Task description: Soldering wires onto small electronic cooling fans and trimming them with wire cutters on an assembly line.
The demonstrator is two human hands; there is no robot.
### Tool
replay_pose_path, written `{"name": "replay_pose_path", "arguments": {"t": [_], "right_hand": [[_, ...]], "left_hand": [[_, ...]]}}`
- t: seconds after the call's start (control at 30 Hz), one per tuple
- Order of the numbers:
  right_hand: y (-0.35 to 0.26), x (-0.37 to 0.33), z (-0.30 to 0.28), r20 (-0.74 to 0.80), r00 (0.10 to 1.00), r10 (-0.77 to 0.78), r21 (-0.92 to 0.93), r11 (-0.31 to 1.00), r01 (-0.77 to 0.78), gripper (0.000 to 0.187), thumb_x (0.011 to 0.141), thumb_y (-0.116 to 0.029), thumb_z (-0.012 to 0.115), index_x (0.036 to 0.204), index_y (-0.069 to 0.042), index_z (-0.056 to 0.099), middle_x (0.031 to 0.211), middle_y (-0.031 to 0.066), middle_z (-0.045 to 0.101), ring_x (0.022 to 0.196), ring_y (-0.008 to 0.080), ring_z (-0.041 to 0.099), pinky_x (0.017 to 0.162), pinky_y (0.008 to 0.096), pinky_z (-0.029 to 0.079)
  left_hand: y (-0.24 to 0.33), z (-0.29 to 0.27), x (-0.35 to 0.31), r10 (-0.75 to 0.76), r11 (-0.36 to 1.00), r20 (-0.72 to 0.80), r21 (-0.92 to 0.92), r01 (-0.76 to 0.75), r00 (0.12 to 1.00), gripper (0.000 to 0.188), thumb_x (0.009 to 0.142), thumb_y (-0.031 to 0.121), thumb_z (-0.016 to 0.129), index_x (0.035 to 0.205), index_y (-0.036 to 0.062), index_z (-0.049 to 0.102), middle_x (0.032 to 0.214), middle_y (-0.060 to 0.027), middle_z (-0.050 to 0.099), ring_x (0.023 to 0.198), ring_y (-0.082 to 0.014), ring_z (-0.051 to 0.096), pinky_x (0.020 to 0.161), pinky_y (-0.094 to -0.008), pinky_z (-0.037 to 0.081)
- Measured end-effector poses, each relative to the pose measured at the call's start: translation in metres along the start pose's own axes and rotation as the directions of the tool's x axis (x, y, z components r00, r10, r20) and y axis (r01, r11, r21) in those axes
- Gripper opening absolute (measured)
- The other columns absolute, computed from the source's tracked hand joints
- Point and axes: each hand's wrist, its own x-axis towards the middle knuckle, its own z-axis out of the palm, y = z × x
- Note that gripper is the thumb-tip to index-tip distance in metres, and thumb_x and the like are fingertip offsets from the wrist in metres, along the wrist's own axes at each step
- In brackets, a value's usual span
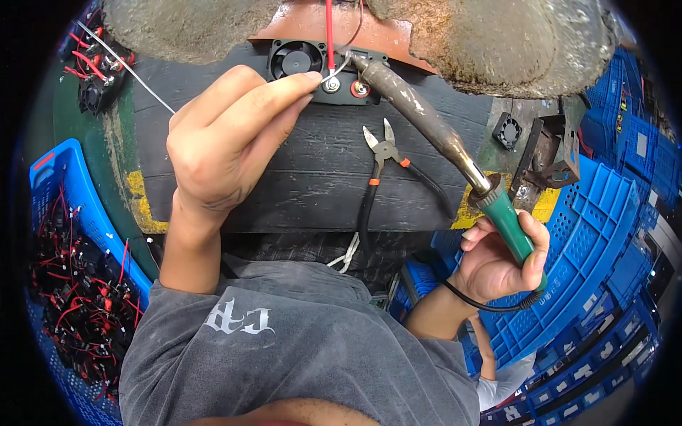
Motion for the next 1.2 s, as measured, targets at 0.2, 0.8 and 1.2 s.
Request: {"name": "replay_pose_path", "arguments": {"t": [0.2,0.8,1.2], "right_hand": [[0.0005,0.0004,-0.0006,0.003,1.0,0.0,0.001,1.0,0.0,0.054,0.095,-0.046,0.043,0.115,0.001,0.06,0.083,0.0279,0.066,0.052,0.028,0.062,0.042,0.0301,0.051],[-0.0027,0.0035,0.003,0.021,1.0,-0.01,-0.026,1.0,0.011,0.054,0.094,-0.046,0.043,0.114,0.001,0.061,0.082,0.027,0.066,0.052,0.0276,0.061,0.042,0.0297,0.05],[-0.0063,0.0035,0.0055,0.022,0.999,-0.03,-0.041,0.999,0.031,0.054,0.095,-0.046,0.042,0.114,0.001,0.06,0.081,0.0279,0.066,0.052,0.0271,0.062,0.043,0.0293,0.051]], "left_hand": [[0.0013,-0.0006,0.0005,-0.024,0.999,0.049,0.032,0.022,0.999,0.029,0.069,-0.003,0.077,0.097,0.0042,0.074,0.066,-0.0049,0.053,0.055,-0.0156,0.053,0.049,-0.0289,0.042],[0.0043,-0.001,0.003,-0.052,0.995,0.048,0.084,0.048,0.997,0.025,0.072,0.0,0.077,0.097,0.0055,0.074,0.067,-0.0044,0.053,0.054,-0.0153,0.052,0.05,-0.0285,0.042],[0.0027,-0.0004,0.0024,-0.04,0.995,0.046,0.093,0.036,0.998,0.026,0.072,0.001,0.077,0.097,0.0062,0.074,0.067,-0.004,0.052,0.055,-0.0156,0.053,0.05,-0.0291,0.042]]}}
